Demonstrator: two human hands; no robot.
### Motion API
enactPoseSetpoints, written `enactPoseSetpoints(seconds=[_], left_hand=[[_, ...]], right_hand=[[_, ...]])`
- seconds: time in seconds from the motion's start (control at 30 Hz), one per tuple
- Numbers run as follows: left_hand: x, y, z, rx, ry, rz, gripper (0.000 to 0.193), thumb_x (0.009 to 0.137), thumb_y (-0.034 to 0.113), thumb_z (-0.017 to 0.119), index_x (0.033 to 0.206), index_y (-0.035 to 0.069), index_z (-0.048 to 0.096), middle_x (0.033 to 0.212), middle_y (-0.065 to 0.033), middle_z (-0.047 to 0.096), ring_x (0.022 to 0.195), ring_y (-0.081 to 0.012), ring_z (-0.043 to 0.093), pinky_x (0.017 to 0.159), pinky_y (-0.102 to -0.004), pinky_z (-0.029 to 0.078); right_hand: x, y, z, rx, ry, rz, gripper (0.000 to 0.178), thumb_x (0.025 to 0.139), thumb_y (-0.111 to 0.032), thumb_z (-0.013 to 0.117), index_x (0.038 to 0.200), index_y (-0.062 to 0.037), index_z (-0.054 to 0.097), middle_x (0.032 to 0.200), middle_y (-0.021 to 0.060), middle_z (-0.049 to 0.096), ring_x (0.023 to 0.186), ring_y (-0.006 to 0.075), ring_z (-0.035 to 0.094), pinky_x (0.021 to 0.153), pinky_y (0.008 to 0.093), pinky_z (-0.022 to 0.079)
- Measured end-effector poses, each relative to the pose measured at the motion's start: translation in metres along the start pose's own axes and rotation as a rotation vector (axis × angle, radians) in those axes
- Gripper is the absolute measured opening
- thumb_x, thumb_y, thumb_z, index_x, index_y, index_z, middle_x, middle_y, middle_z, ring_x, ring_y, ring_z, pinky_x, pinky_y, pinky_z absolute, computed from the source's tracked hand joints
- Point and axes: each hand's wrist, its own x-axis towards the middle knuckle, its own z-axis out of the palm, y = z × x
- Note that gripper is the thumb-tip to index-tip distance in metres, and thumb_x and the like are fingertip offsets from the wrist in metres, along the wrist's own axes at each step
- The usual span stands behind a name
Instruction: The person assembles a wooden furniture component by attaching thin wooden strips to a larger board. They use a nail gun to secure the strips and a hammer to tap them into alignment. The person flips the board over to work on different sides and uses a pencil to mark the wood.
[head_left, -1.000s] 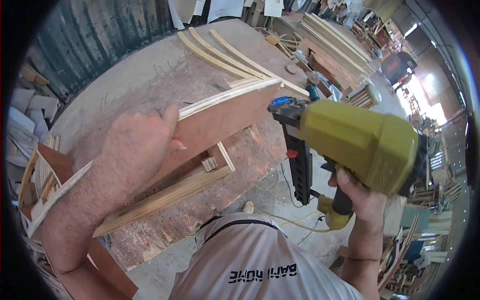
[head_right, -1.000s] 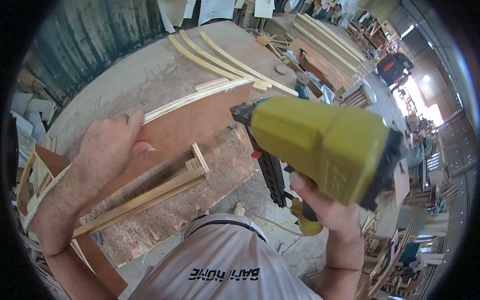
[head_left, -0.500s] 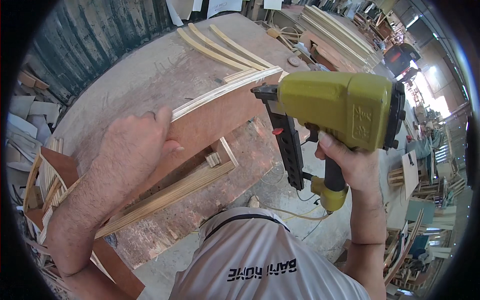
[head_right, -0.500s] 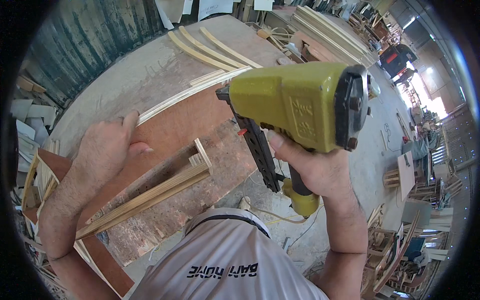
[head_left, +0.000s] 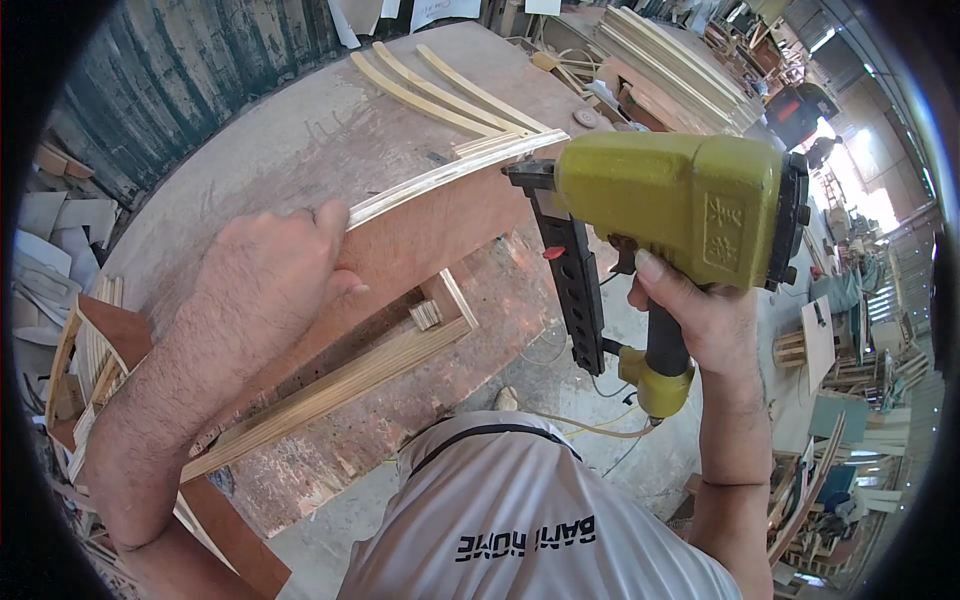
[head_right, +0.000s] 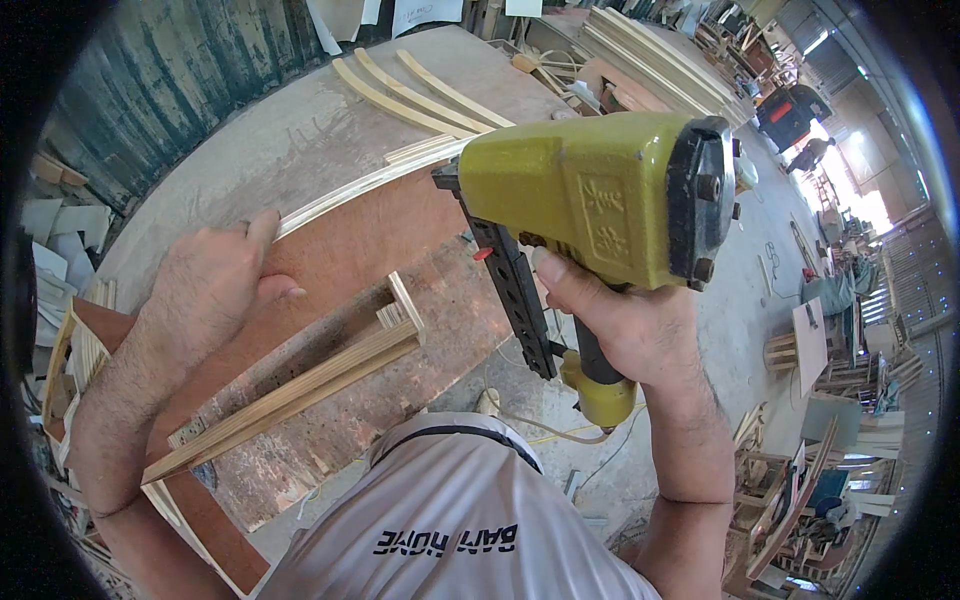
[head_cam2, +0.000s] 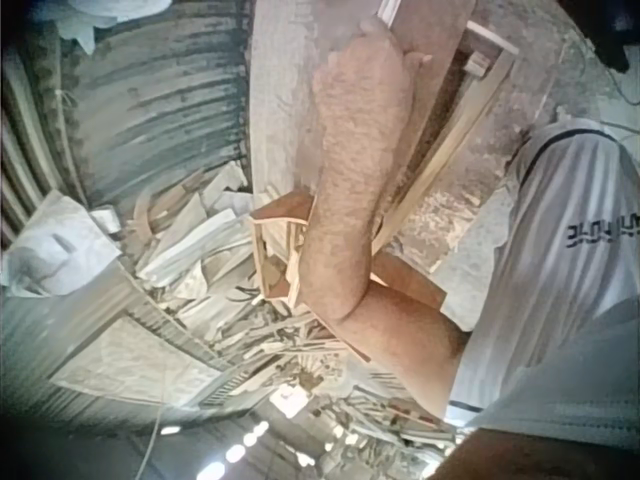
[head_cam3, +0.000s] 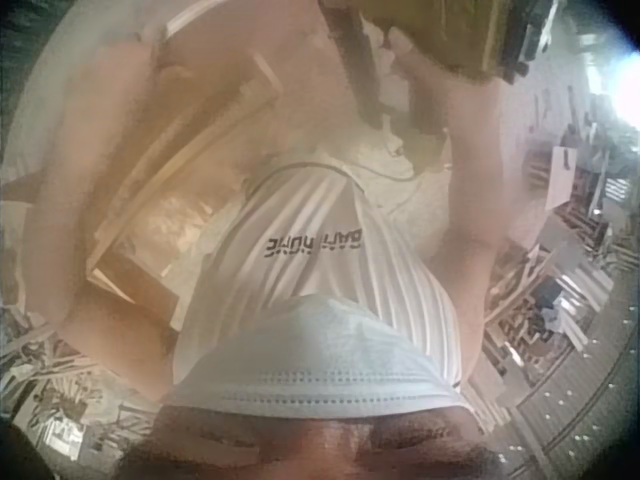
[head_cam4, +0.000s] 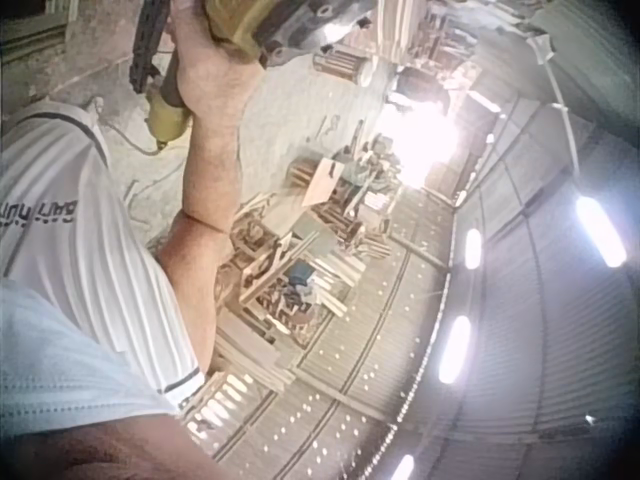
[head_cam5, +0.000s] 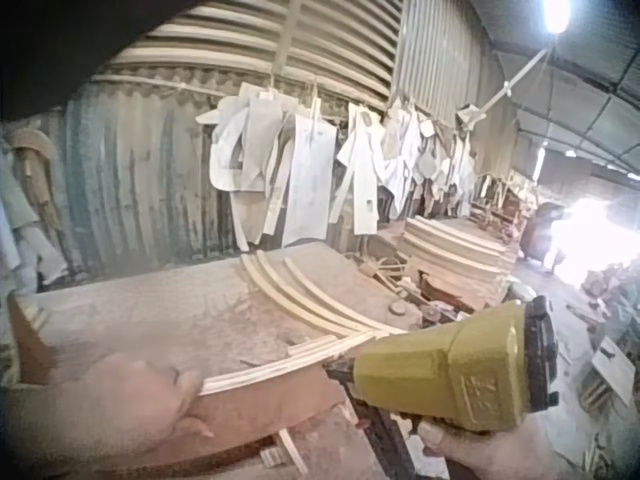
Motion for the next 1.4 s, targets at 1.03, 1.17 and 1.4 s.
enactPoseSetpoints(seconds=[1.03, 1.17, 1.4], left_hand=[[-0.014, -0.084, 0.017, -0.843, -0.002, -0.213, 0.044, 0.095, 0.040, 0.067, 0.102, -0.003, 0.068, 0.071, -0.0051, 0.062, 0.069, -0.0096, 0.061, 0.061, -0.0295, 0.049], [-0.015, -0.073, 0.033, -0.956, -0.229, -0.416, 0.045, 0.098, 0.041, 0.063, 0.099, -0.003, 0.068, 0.070, -0.0016, 0.057, 0.065, -0.0060, 0.053, 0.056, -0.0280, 0.043], [0.002, -0.069, 0.108, -0.881, -0.140, -0.354, 0.032, 0.098, 0.029, 0.065, 0.107, -0.002, 0.071, 0.077, -0.0056, 0.065, 0.071, -0.0120, 0.059, 0.066, -0.0298, 0.048]], right_hand=[[0.112, 0.426, -0.016, 0.986, 0.191, 0.720, 0.033, 0.095, -0.034, 0.070, 0.112, -0.0070, 0.062, 0.088, 0.0095, 0.069, 0.058, 0.0187, 0.065, 0.050, 0.0304, 0.056], [0.155, 0.476, 0.010, 1.129, 0.214, 0.804, 0.034, 0.095, -0.034, 0.070, 0.113, -0.0062, 0.063, 0.089, 0.0105, 0.069, 0.070, 0.0207, 0.067, 0.060, 0.0318, 0.058], [0.173, 0.472, 0.026, -0.011, 0.008, 0.412, 0.052, 0.097, -0.038, 0.066, 0.132, 0.0005, 0.058, 0.118, 0.0153, 0.068, 0.110, 0.0257, 0.065, 0.095, 0.0364, 0.051]])
